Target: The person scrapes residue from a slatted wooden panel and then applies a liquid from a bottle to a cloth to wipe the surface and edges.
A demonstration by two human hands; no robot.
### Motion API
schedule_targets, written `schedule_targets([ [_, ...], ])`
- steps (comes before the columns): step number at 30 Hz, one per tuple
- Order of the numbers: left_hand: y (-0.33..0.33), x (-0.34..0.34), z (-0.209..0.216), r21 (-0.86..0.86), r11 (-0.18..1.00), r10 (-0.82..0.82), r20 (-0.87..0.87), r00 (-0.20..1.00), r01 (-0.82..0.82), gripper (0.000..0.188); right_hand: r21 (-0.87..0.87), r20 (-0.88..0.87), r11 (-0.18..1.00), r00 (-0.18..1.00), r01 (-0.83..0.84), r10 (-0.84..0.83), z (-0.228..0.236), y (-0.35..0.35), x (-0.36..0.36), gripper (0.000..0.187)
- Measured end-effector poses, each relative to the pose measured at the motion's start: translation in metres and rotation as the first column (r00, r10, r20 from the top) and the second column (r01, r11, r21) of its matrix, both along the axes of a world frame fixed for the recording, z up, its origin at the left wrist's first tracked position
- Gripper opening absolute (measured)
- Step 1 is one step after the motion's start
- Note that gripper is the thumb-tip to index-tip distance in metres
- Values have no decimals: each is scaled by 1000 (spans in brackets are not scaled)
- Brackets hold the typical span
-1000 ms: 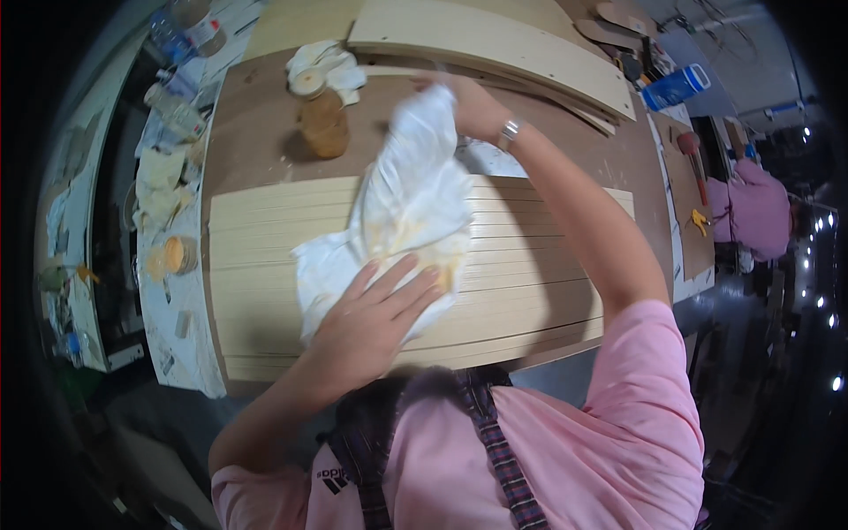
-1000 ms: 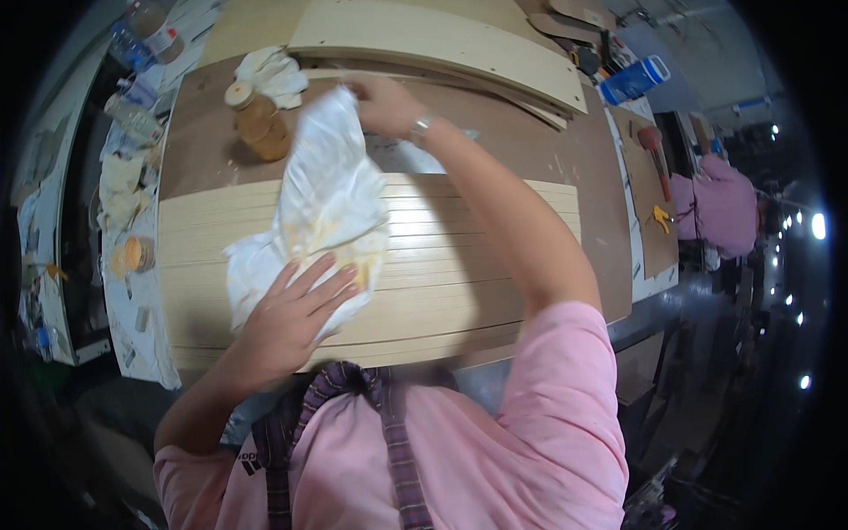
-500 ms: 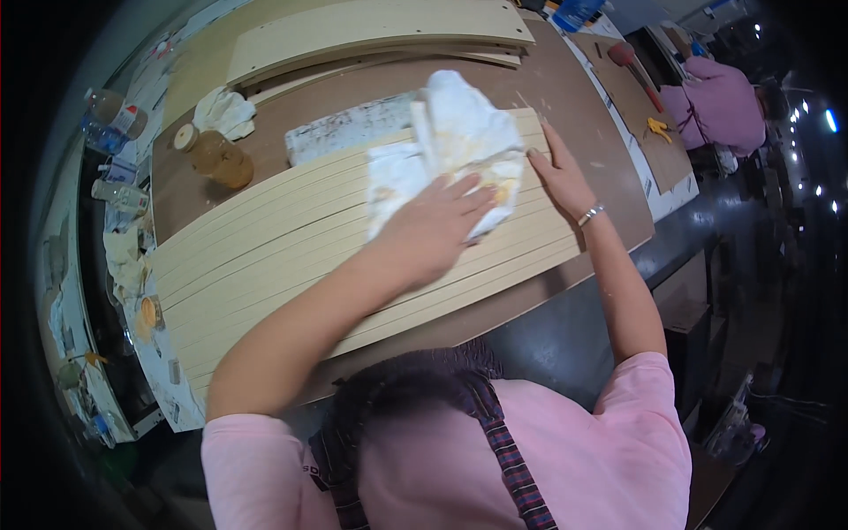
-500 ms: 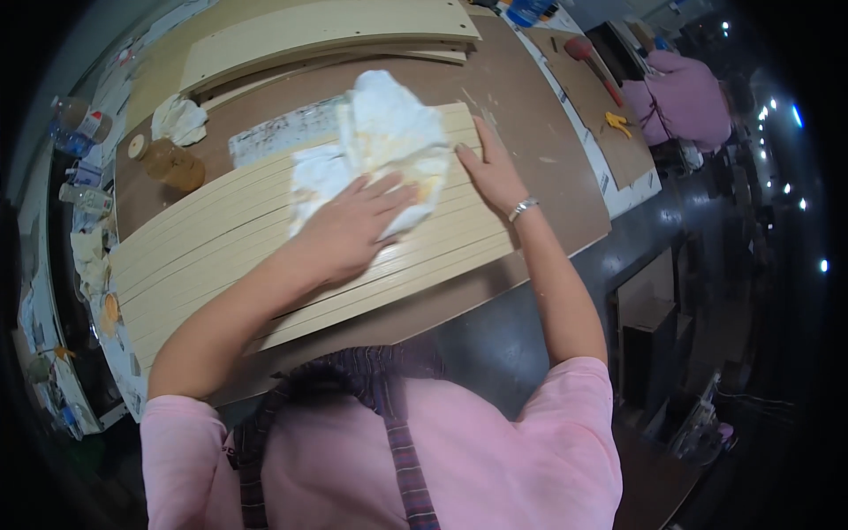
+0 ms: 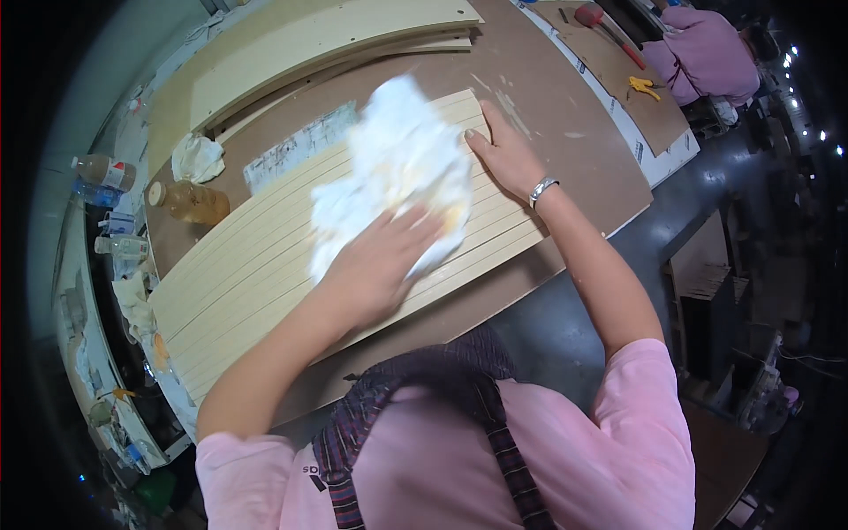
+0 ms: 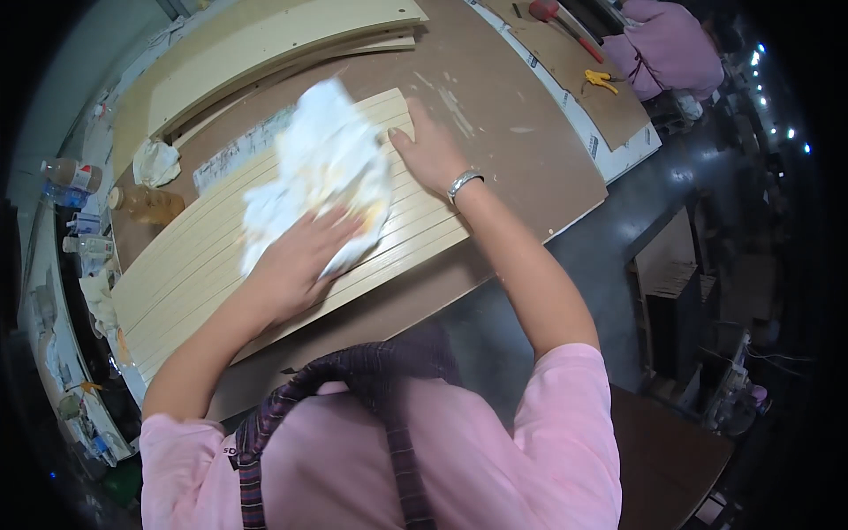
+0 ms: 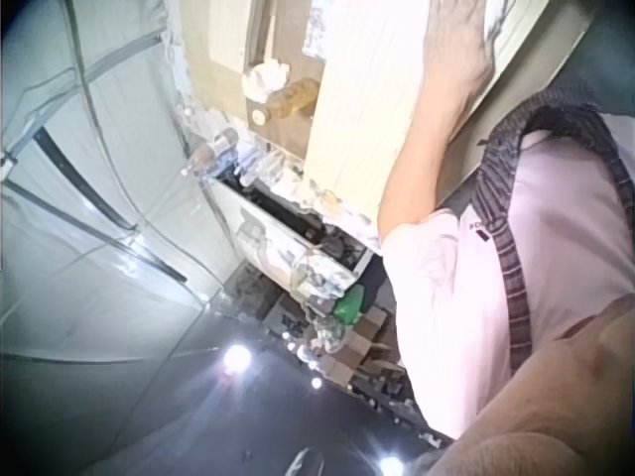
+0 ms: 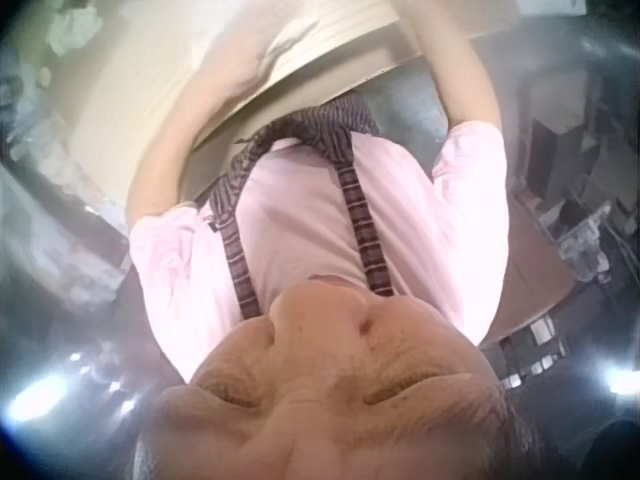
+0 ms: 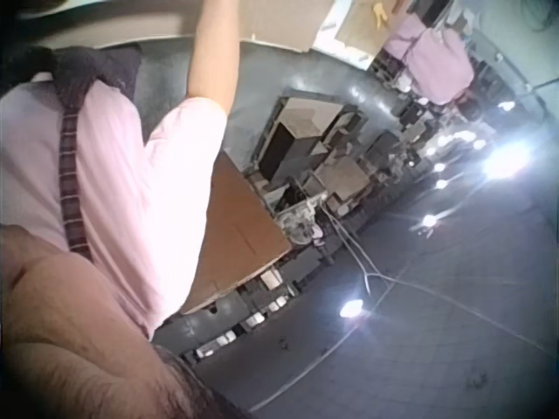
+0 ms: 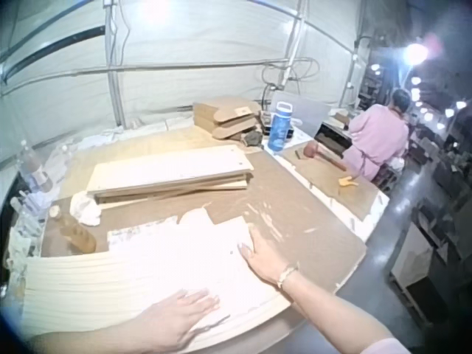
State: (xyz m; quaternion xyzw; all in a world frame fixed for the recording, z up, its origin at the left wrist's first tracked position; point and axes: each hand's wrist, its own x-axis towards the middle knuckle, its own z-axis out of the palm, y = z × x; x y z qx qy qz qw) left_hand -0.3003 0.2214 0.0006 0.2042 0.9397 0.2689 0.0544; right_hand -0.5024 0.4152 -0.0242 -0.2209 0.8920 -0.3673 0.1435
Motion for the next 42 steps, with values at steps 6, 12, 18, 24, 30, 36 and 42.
schedule_targets([
  [6, 32, 3, -7, 1, 1000, 26, -91, 995, -26, 63, -73, -50, 997, 999, -1, -3, -22, -1, -9, 60],
  [12, 65, -38, 0, 2, 1000, 2, -268, 963, -2, 52, -439, 442, 879, 897, 184, 33, -21, 34, -25, 52],
  [18, 48, -23, 0, -64, 988, 112, -326, 939, -140, 52, -495, 255, 863, 932, -102, 256, -6, 123, 48, 117],
  [24, 59, -65, 12, -162, 985, 19, -239, 971, -59, 43, -547, 189, 836, 967, -44, 174, -27, 100, 82, 125],
  [30, 86, -88, 10, -168, 983, 18, -298, 954, -71, 41, -642, 281, 765, 945, 53, 170, -30, 94, 84, 120],
  [36, 78, -83, 21, -280, 960, -54, -208, 977, -6, 33, -658, 77, 753, 992, -24, 99, -53, 103, 81, 118],
  [42, 103, -95, 11, -334, 937, -25, -352, 936, -100, 52, -629, 299, 775, 938, 57, 174, -38, 95, 88, 115],
])
